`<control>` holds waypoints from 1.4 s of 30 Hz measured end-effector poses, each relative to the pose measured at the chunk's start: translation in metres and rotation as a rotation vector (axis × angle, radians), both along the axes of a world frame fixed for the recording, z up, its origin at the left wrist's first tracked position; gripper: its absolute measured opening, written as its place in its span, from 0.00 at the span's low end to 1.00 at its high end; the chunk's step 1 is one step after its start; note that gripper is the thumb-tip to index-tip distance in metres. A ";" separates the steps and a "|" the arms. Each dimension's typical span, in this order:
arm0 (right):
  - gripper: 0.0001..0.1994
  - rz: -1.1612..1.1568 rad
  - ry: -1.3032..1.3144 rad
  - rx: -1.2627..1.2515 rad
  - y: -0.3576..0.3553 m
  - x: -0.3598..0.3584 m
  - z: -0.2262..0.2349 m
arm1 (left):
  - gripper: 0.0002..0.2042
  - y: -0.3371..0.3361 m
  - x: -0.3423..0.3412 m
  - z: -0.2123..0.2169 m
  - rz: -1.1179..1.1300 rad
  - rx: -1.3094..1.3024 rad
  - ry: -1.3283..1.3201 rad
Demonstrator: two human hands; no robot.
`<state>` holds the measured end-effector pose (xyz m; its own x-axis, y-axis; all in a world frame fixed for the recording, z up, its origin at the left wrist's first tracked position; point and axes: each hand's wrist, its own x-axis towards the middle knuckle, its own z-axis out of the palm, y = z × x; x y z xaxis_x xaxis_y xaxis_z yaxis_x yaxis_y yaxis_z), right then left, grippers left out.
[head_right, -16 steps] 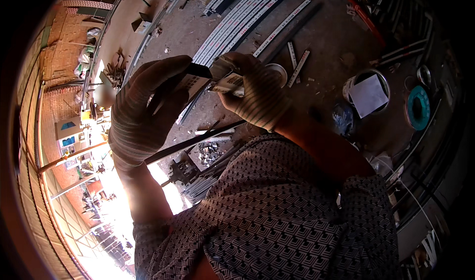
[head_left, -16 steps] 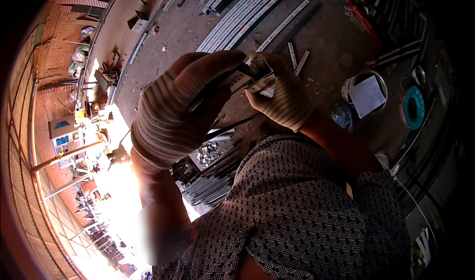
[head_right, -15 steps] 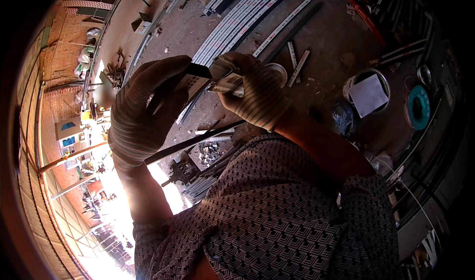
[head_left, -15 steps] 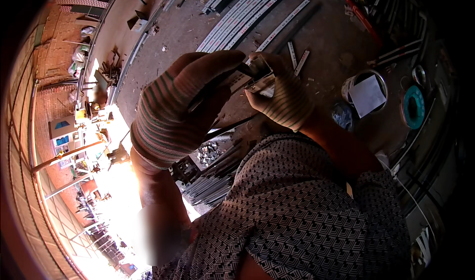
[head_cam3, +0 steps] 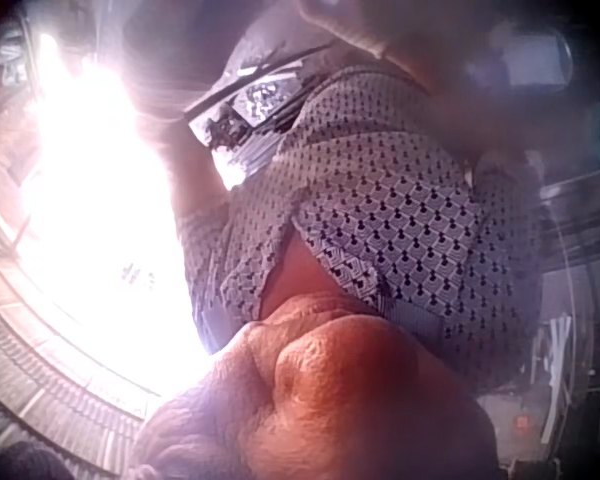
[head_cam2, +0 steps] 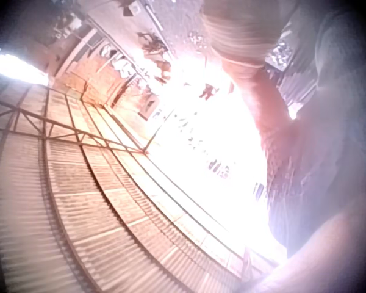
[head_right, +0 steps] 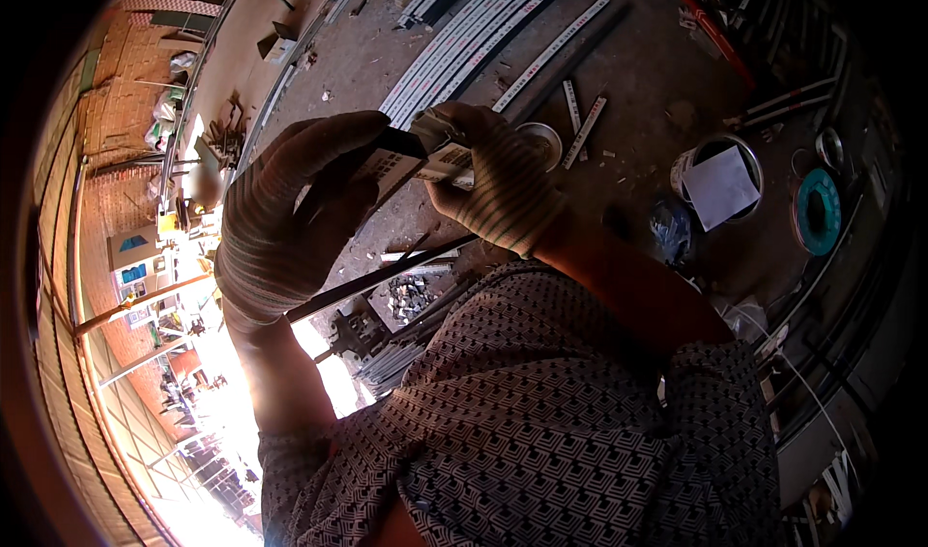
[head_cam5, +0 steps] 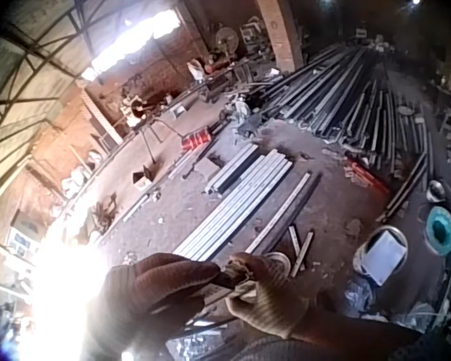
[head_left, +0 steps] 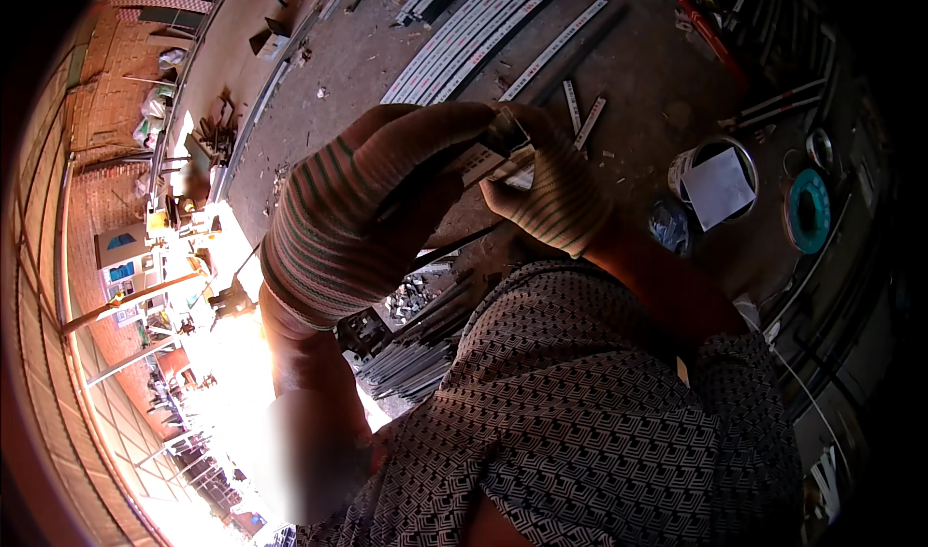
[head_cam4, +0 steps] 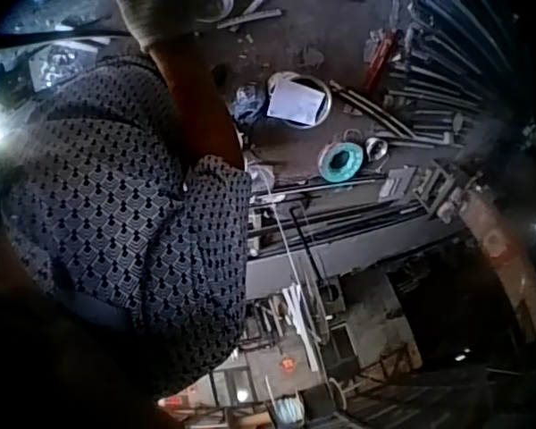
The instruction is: The person assembles a metal window frame by inserting small metal components into the hollow profiles of the frame sections. They use a cordless drill to secure the parts and a hammer to tap them into place, working on the floor amidst stacks of materials.
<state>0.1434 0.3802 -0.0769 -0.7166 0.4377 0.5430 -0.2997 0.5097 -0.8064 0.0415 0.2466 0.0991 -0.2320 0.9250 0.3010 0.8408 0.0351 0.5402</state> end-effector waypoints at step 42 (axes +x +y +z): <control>0.35 0.042 -0.167 -0.109 -0.004 0.010 0.016 | 0.23 -0.002 0.001 0.007 0.058 -0.125 -0.061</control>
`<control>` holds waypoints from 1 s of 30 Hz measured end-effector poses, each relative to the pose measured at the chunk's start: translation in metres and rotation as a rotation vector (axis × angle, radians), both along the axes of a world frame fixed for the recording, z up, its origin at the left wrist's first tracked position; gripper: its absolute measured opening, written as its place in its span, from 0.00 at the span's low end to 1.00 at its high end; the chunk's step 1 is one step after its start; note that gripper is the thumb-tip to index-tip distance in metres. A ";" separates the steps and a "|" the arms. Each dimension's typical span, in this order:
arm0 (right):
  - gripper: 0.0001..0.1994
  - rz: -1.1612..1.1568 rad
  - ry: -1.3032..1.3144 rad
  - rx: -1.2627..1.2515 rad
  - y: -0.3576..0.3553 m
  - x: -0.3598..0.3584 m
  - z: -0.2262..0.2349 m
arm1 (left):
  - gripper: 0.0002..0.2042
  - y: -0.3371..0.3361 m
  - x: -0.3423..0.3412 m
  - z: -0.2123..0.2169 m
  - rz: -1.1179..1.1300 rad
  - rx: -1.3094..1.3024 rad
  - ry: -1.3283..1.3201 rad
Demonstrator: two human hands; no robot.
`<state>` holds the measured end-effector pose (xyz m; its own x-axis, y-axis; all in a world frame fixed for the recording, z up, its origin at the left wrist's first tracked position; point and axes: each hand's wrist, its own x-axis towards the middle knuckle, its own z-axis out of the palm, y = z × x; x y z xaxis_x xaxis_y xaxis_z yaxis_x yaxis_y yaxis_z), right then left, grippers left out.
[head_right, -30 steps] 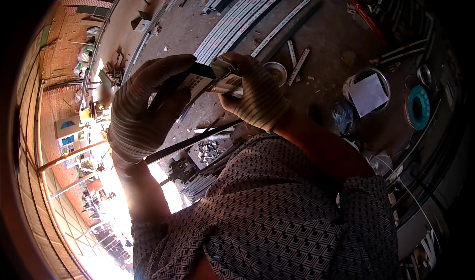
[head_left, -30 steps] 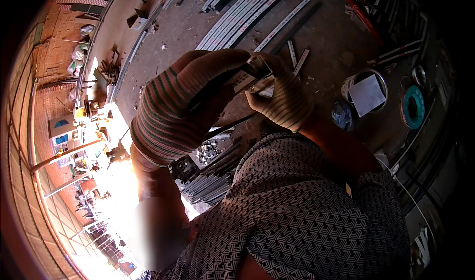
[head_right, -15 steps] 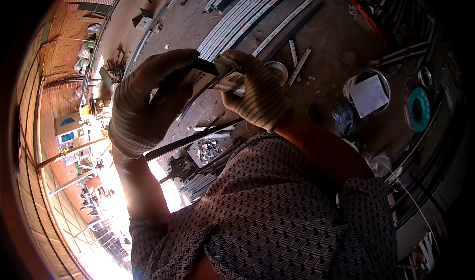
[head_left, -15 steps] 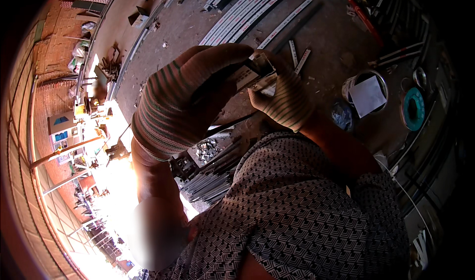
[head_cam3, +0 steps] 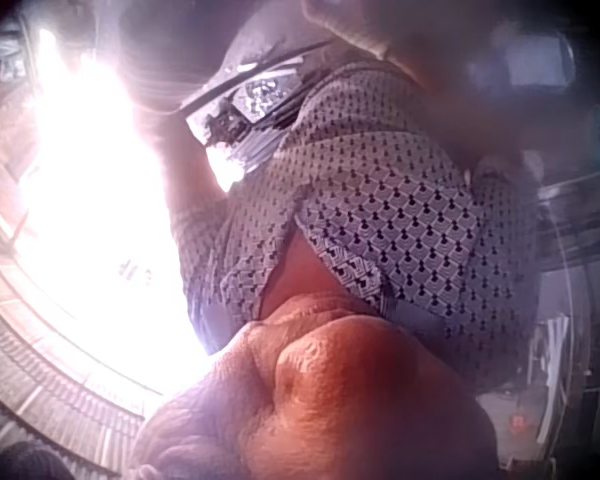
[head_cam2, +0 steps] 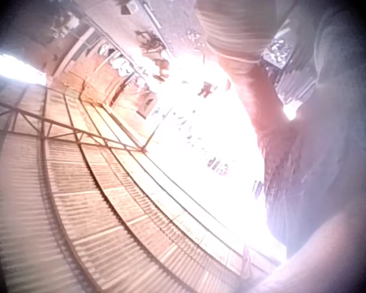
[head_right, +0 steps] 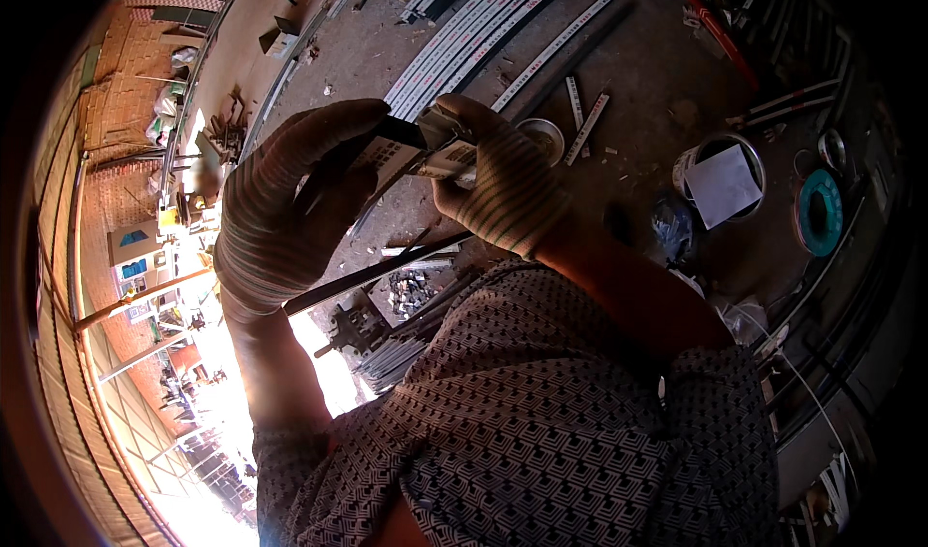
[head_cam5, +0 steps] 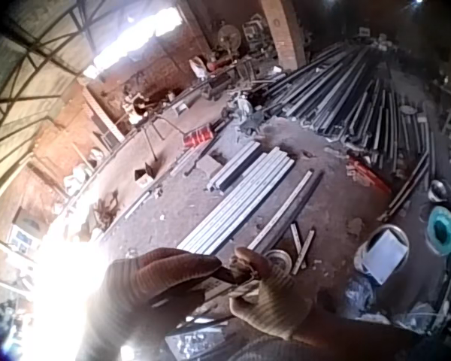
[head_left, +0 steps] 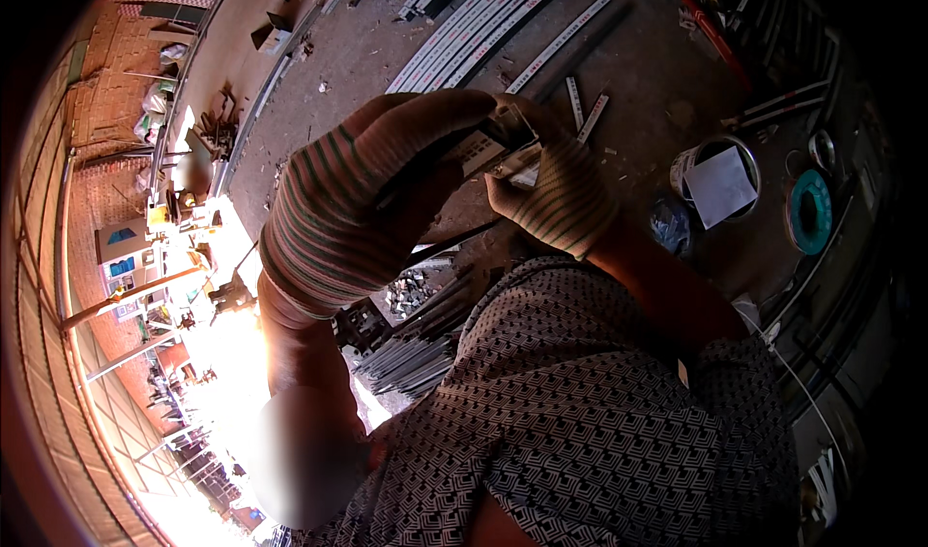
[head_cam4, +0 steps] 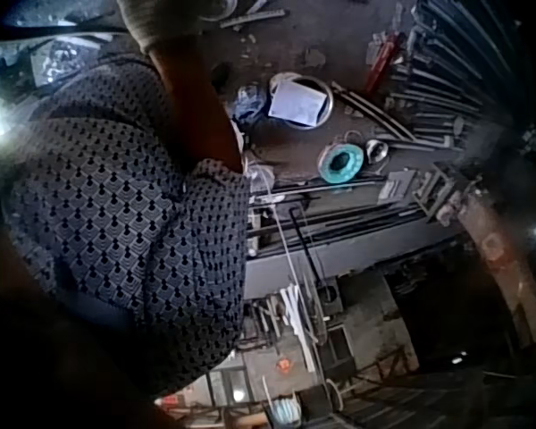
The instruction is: The person assembles a metal window frame by inserting small metal components into the hollow profiles of the frame sections. They use a cordless drill to secure the parts and a hammer to tap them into place, working on the floor amidst stacks of materials.
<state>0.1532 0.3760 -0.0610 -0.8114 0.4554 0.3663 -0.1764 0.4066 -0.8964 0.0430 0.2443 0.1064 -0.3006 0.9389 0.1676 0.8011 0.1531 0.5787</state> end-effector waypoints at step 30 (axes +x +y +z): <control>0.43 0.067 0.111 0.159 0.002 0.003 0.009 | 0.19 0.003 0.002 -0.033 -0.073 -0.025 0.140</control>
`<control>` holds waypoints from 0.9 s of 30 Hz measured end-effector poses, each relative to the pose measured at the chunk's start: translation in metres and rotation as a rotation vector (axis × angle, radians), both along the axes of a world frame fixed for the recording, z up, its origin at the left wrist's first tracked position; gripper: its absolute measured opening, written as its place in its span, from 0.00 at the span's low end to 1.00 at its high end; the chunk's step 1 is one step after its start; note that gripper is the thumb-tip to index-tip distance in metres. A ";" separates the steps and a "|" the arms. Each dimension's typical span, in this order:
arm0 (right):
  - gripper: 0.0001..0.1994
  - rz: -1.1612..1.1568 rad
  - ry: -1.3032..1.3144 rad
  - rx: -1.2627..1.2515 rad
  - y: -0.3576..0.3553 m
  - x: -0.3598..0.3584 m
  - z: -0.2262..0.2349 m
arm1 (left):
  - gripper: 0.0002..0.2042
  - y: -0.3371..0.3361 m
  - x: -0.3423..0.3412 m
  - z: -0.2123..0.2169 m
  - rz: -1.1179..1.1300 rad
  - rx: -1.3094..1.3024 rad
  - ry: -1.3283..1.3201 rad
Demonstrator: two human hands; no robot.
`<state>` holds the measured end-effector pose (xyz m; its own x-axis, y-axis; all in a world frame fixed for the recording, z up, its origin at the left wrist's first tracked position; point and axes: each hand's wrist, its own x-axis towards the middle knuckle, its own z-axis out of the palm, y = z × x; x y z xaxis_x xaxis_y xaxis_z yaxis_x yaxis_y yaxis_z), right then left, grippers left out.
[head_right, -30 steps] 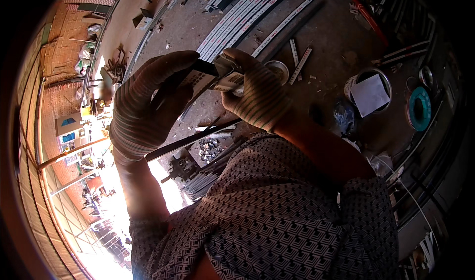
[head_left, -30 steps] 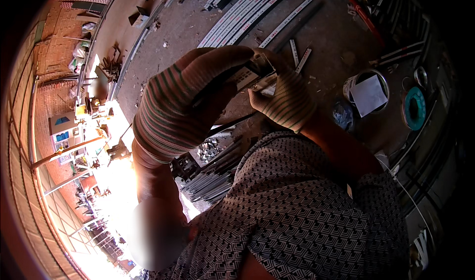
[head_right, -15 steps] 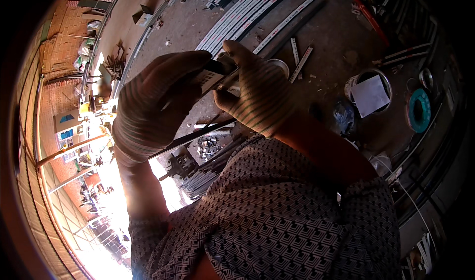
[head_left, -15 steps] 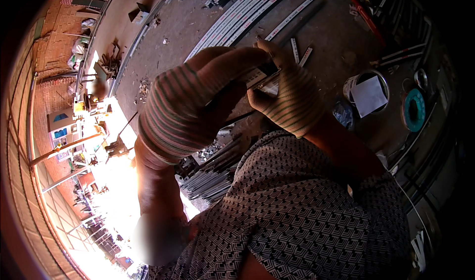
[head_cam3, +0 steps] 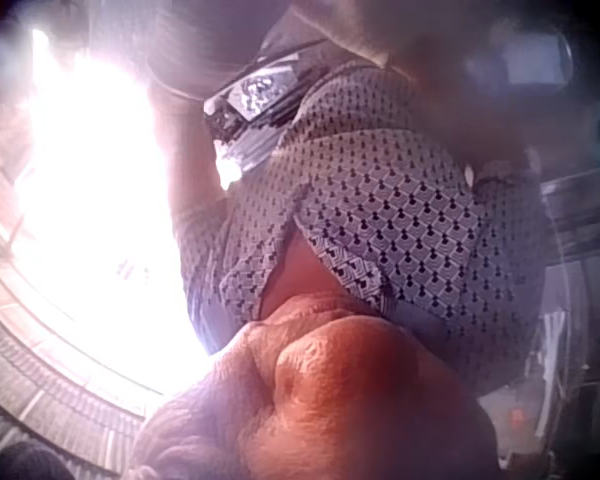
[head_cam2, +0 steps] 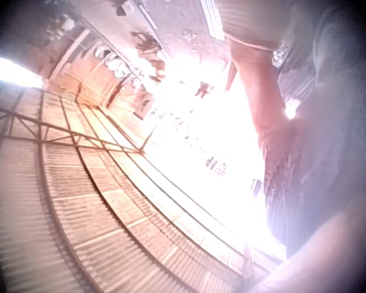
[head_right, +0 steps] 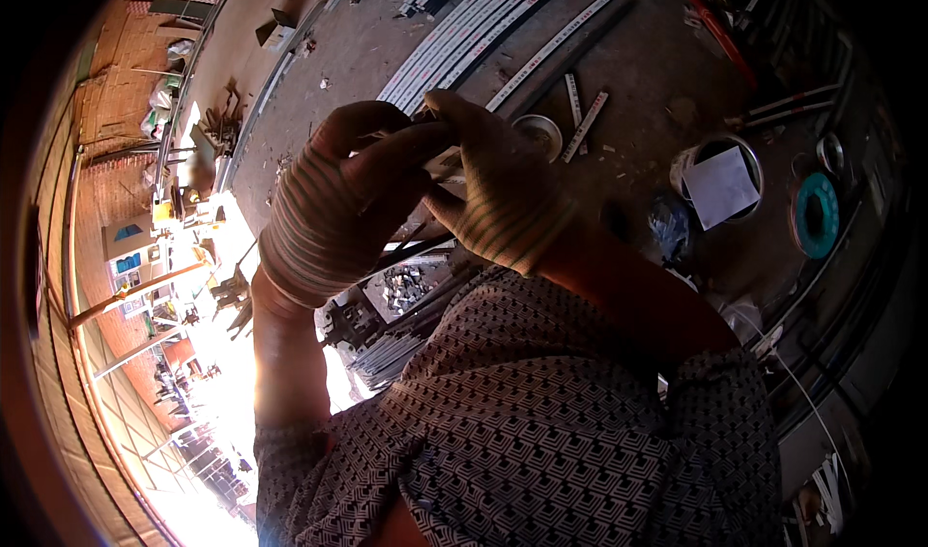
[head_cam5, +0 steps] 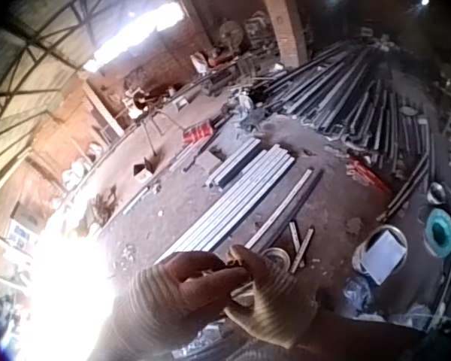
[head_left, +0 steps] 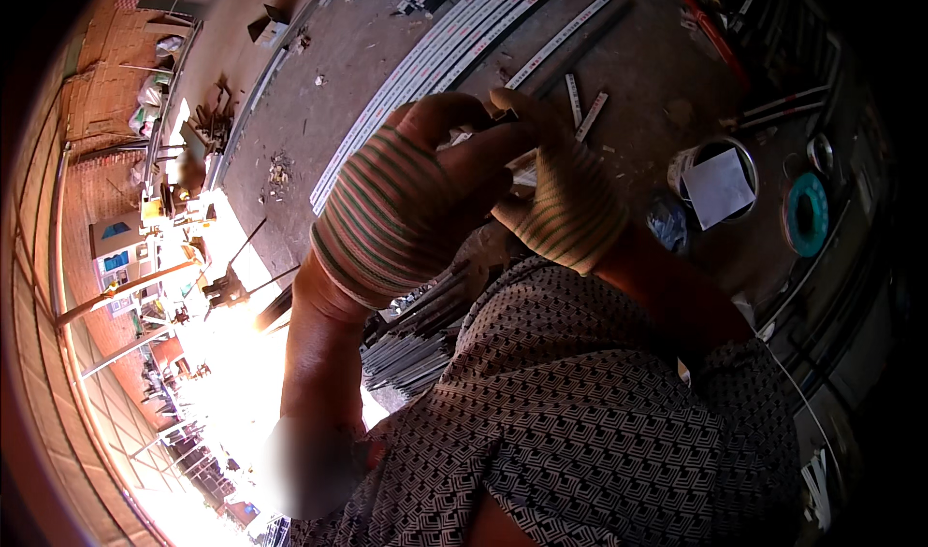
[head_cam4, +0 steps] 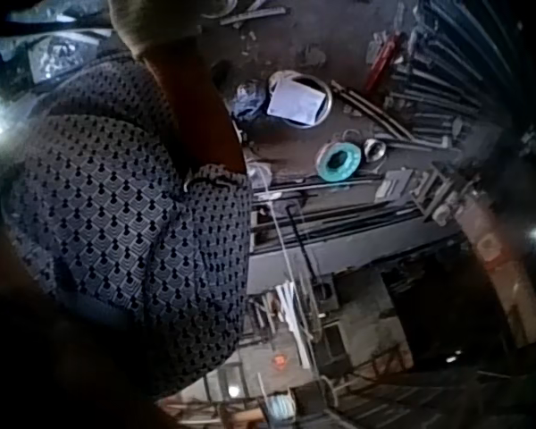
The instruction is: The person assembles a metal window frame by inserting small metal components into the hollow profiles of the frame sections. They use a cordless drill to secure the parts and a hammer to tap them into place, working on the floor amidst stacks of materials.
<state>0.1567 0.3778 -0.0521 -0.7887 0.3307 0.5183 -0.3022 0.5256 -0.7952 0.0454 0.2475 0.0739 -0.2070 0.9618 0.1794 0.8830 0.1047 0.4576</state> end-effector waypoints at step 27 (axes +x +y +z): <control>0.34 -0.011 -0.018 -0.355 -0.007 -0.003 0.023 | 0.25 -0.312 -0.013 -0.081 1.652 1.200 0.057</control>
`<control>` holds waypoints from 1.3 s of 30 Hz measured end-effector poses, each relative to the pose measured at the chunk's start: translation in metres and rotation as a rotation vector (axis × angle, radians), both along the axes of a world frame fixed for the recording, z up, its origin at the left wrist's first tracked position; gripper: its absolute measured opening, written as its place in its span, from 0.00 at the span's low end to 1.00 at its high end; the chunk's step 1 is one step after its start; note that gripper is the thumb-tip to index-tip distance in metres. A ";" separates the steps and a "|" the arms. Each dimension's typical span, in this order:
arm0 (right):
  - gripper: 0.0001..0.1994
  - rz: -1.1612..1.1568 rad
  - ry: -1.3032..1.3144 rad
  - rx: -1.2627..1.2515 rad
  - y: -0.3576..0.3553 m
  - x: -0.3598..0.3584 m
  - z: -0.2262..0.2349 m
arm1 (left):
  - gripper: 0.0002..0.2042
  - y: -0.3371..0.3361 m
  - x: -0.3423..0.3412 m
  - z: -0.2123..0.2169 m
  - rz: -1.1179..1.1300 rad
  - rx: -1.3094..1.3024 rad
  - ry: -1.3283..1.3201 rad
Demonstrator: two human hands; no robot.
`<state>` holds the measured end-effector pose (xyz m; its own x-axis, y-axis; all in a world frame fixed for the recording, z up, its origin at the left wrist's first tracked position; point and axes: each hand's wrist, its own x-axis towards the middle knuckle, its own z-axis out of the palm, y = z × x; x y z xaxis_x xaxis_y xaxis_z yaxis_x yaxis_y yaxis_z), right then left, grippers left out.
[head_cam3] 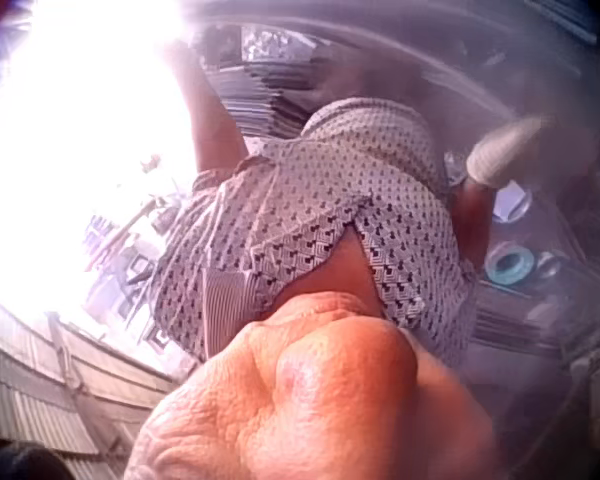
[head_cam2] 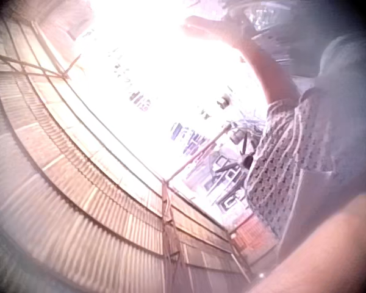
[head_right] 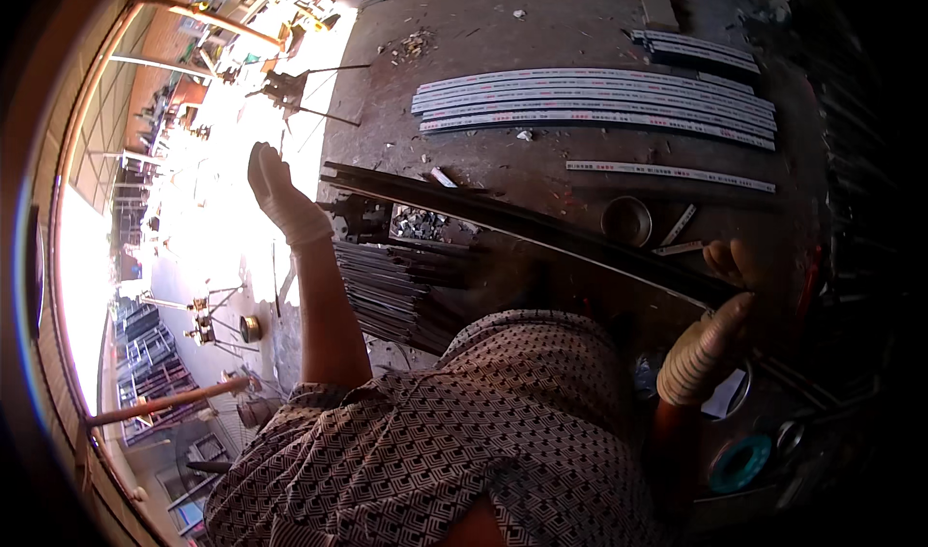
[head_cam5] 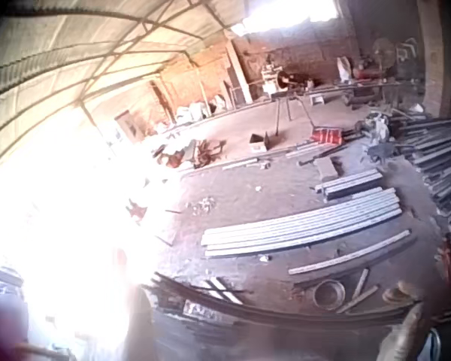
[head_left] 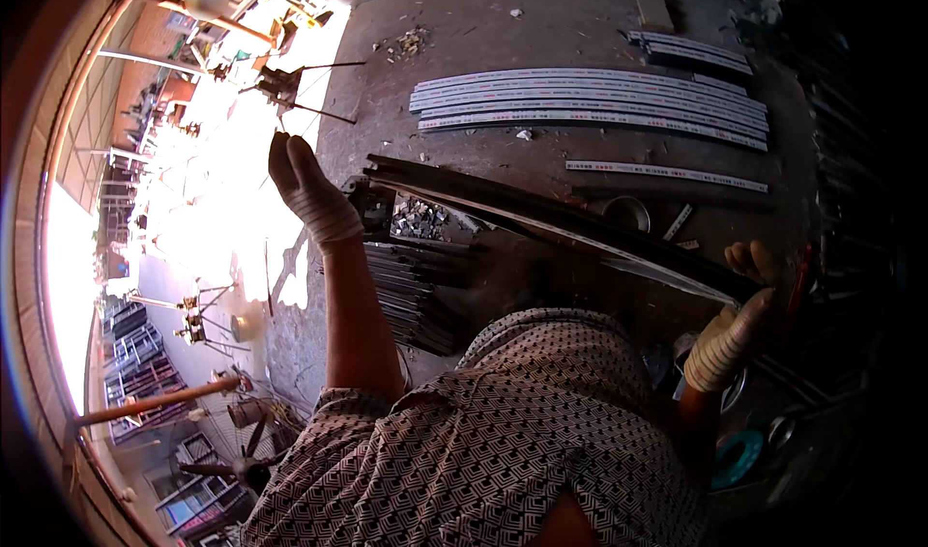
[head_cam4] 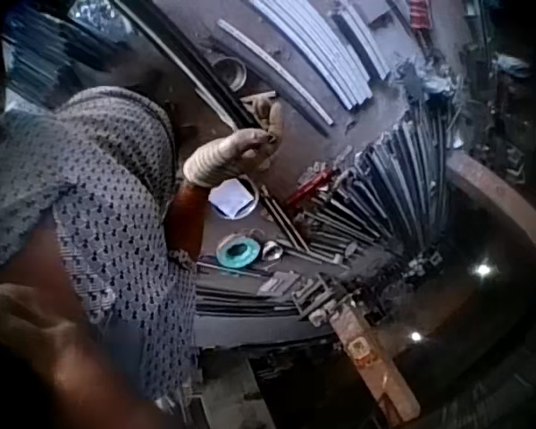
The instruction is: The person assembles a metal window frame by inserting small metal components into the hollow profiles of the frame sections. They use a cordless drill to secure the parts and a hammer to tap them into place, working on the floor amidst stacks of materials.
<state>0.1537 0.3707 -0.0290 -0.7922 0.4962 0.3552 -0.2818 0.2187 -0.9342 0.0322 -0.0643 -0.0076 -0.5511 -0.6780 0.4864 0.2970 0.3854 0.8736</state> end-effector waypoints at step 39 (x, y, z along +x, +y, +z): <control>0.28 -0.157 -0.041 -0.093 -0.007 0.005 -0.003 | 0.19 0.072 0.034 -0.004 -0.902 0.383 -0.156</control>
<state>0.1588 0.3634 -0.0322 -0.7153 0.6439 0.2715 -0.2126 0.1696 -0.9623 0.0663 0.0076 -0.0117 -0.9773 -0.0693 0.2003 0.2113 -0.2455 0.9461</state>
